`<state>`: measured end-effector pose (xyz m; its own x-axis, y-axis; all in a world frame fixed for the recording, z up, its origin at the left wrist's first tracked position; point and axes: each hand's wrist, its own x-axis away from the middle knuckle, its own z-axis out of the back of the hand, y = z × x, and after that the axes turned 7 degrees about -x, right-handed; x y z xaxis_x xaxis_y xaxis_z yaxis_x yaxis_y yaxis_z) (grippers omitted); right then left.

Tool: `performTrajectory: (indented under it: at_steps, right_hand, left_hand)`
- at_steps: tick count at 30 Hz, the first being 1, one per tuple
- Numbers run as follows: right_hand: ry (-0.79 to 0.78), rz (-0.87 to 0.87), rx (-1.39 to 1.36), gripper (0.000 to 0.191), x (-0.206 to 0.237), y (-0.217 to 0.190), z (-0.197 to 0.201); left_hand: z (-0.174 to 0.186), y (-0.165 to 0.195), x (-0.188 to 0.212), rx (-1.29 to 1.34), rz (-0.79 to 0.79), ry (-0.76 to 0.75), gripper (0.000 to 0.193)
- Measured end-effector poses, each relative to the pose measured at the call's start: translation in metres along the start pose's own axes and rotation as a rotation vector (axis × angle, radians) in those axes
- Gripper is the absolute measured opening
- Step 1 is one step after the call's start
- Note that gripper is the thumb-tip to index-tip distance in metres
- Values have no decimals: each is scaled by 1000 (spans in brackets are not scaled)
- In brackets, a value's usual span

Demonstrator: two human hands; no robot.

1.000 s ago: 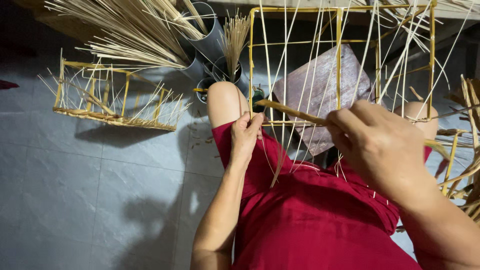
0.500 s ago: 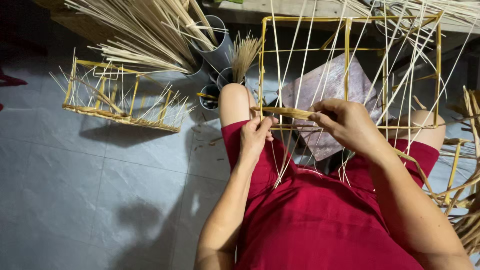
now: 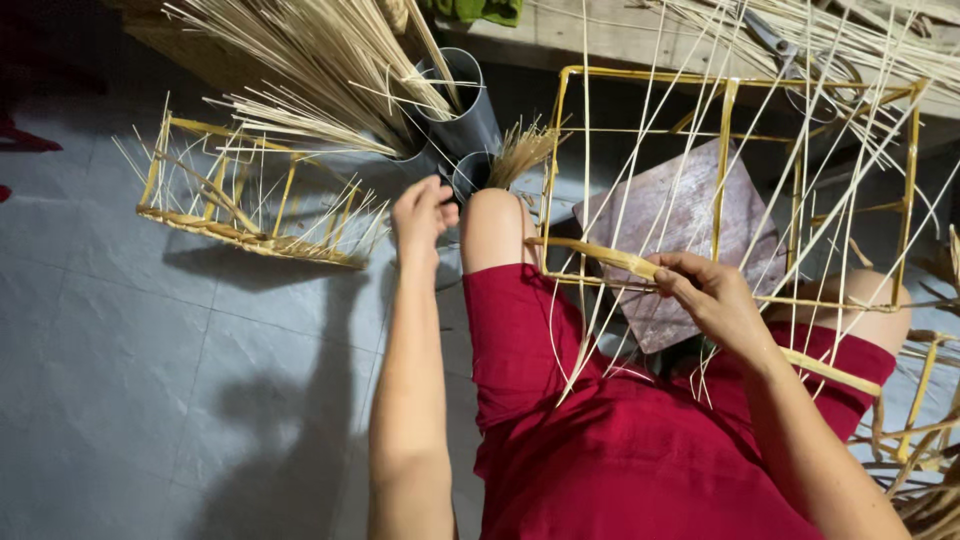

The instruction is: The person sits on the floor and weaves thin wicker and bamboo strips onto a yellow metal frame, threading and folding strips around the frame bars to build up a woven basket structure. They occasionally reach to a nearby table to grab more strips and pull them tight by hand.

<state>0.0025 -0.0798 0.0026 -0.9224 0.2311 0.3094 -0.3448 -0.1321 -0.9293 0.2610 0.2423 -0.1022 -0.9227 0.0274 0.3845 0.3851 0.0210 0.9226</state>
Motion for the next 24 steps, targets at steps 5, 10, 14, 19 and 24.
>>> performTrajectory:
  at_steps: [5, 10, 14, 19, 24]
  right_hand:
    - [3, -1, 65, 28, -1, 4, 0]
    - [23, -22, 160, 28, 1, -3, -2]
    - [43, -27, 198, 30, 2, -10, -4]
    - [44, -50, 219, 28, 3, -13, -4]
    - [42, -31, 169, 28, 4, -1, 0]
  left_hand:
    - [-27, 34, -79, 65, 194, -112, 59]
    - [-67, 51, -104, 156, 325, -124, 67]
    - [-81, 51, -107, 267, 249, 13, 53]
    - [-79, 44, -108, 380, 246, 102, 44]
    - [-74, 43, -113, 570, 165, 159, 52]
